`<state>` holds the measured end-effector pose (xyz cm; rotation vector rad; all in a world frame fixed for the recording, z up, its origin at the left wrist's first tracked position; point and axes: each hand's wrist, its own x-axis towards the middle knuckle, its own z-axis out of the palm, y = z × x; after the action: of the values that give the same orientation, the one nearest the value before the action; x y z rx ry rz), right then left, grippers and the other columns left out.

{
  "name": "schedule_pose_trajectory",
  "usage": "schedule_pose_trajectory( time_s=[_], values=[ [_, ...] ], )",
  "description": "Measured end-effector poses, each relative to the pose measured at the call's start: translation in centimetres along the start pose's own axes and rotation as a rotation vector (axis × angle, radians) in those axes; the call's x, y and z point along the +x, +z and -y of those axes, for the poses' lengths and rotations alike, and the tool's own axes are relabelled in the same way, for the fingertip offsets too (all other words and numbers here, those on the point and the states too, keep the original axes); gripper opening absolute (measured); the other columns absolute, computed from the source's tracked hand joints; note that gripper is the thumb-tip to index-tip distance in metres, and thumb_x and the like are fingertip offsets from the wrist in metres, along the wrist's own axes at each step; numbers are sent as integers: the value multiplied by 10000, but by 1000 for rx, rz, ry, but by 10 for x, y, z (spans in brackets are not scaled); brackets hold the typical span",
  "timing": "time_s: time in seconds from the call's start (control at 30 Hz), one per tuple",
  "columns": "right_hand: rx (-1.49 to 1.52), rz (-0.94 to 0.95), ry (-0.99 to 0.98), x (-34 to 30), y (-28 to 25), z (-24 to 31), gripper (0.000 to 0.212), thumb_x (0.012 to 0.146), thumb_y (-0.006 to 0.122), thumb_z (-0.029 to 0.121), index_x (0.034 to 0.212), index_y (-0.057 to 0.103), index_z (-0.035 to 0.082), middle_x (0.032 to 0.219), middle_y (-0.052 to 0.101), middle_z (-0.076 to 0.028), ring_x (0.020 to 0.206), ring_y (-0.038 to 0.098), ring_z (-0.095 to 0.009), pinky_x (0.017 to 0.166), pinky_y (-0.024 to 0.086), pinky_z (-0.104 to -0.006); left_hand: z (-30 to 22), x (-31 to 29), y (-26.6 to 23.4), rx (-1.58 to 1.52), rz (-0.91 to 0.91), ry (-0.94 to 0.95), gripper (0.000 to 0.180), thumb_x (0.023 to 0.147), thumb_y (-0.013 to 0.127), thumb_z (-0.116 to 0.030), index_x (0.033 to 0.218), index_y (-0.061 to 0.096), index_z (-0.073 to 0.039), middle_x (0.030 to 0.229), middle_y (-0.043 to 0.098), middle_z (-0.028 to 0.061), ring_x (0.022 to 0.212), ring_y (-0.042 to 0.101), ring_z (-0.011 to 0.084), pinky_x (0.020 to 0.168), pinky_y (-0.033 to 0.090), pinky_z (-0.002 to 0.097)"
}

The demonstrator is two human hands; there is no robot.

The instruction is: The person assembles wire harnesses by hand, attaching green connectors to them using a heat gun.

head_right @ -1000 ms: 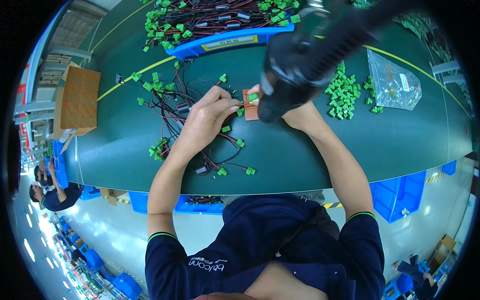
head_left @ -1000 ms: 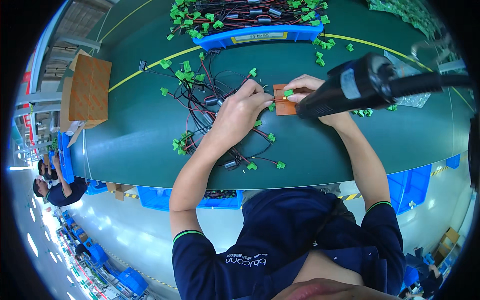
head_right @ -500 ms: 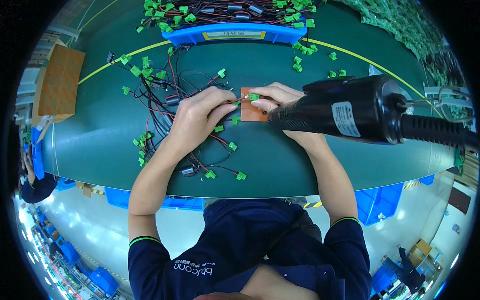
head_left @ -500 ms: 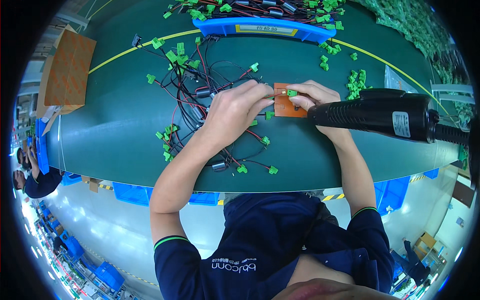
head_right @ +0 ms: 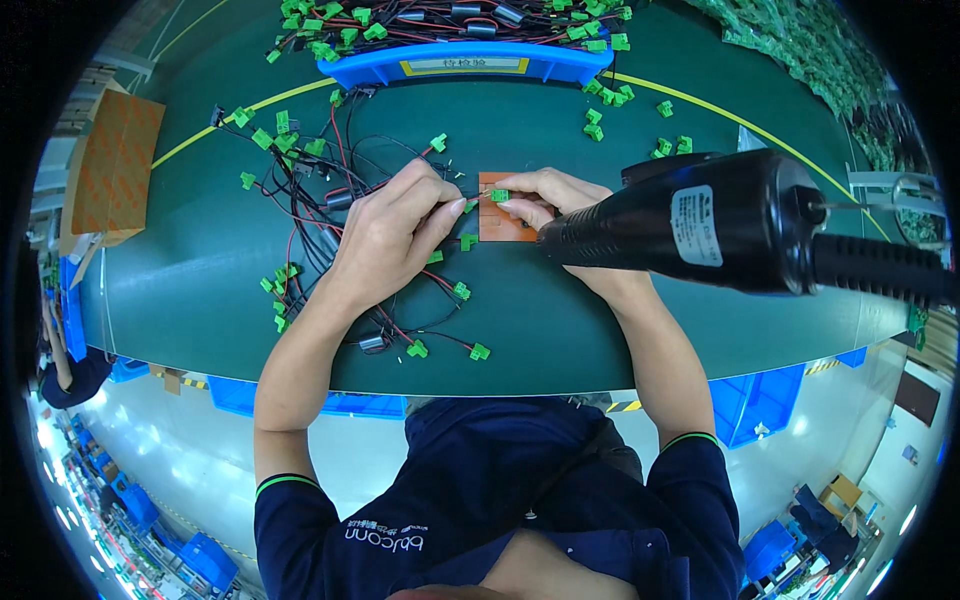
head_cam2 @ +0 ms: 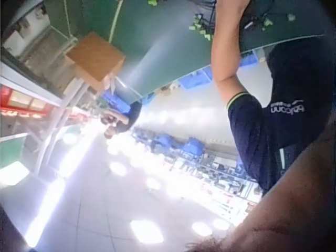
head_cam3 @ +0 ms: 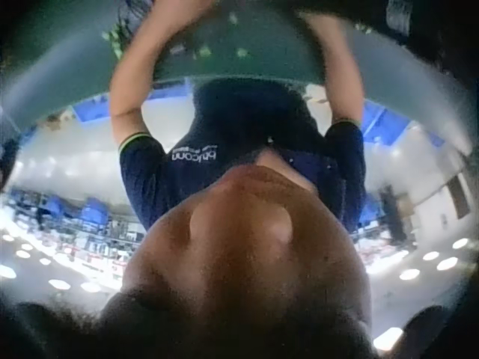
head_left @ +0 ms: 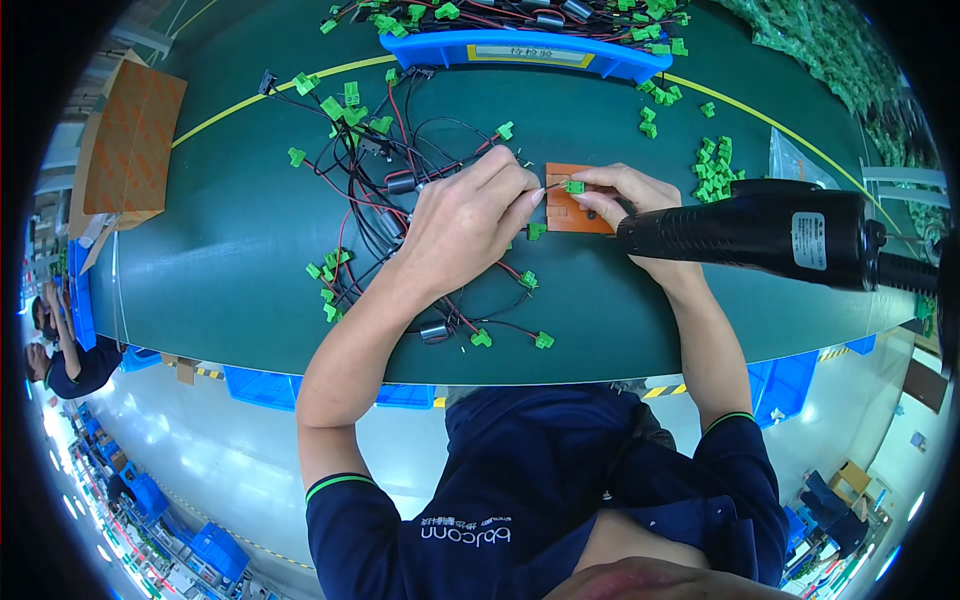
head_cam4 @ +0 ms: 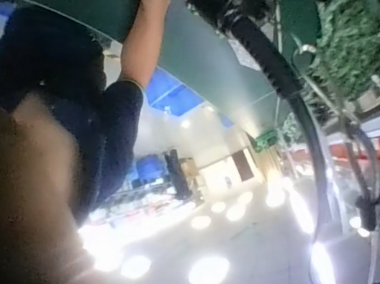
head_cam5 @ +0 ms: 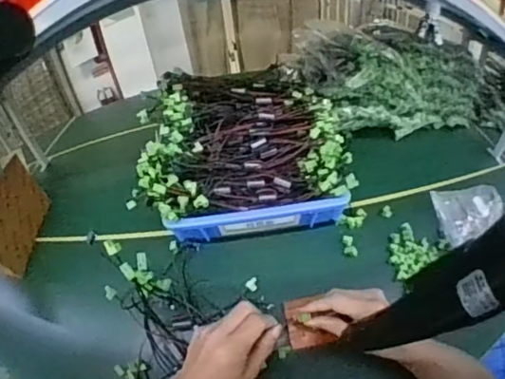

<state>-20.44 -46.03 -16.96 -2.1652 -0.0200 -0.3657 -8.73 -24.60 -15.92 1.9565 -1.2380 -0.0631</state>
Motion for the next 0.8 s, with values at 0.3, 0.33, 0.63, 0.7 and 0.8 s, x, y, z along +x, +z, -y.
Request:
schedule_pose_trajectory(
  time_s=[0.3, 0.33, 0.63, 0.7, 0.8],
  values=[
    [-18, 3, -10, 0, 2, 4, 202, 925, 755, 51, 1124, 723, 36, 994, 763, -113, 897, 743, -242, 787, 580, -328, 2, 0, 2, 28, -5, 65, 108, 933, 727, -125, 919, 642, -61, 899, 585, 87, 739, 661, 315, 581, 522, 441],
    [12, -1, -4, 0, 2, 5, 202, 916, 760, 44, 1115, 729, 38, 979, 759, -104, 909, 737, -243, 794, 576, -329, 1, 0, 1, 27, 11, 61, 113, 932, 728, -128, 917, 638, -62, 899, 584, 87, 739, 662, 314, 582, 524, 440],
    [-122, 41, -271, 4, 8, -1, 220, 818, 810, 15, 1023, 729, 17, 881, 696, -98, 816, 632, -257, 717, 524, -362, 2, -5, 6, 157, 62, 128, 109, 909, 732, -116, 921, 650, -45, 864, 587, 104, 775, 649, 324, 675, 524, 444],
    [-132, 64, -273, 6, 9, -1, 215, 814, 816, 22, 1006, 721, 12, 869, 690, -94, 802, 625, -259, 711, 519, -364, 0, -5, 5, 180, 95, 113, 112, 904, 732, -116, 918, 650, -42, 862, 587, 101, 799, 649, 319, 693, 521, 442],
    [-129, 78, -247, 5, 12, 2, 208, 809, 826, 36, 979, 708, 12, 851, 679, -86, 780, 614, -263, 702, 512, -370, 0, -5, 5, 210, 137, 100, 110, 900, 732, -115, 911, 651, -40, 860, 587, 93, 830, 643, 304, 709, 503, 434]
  ],
)
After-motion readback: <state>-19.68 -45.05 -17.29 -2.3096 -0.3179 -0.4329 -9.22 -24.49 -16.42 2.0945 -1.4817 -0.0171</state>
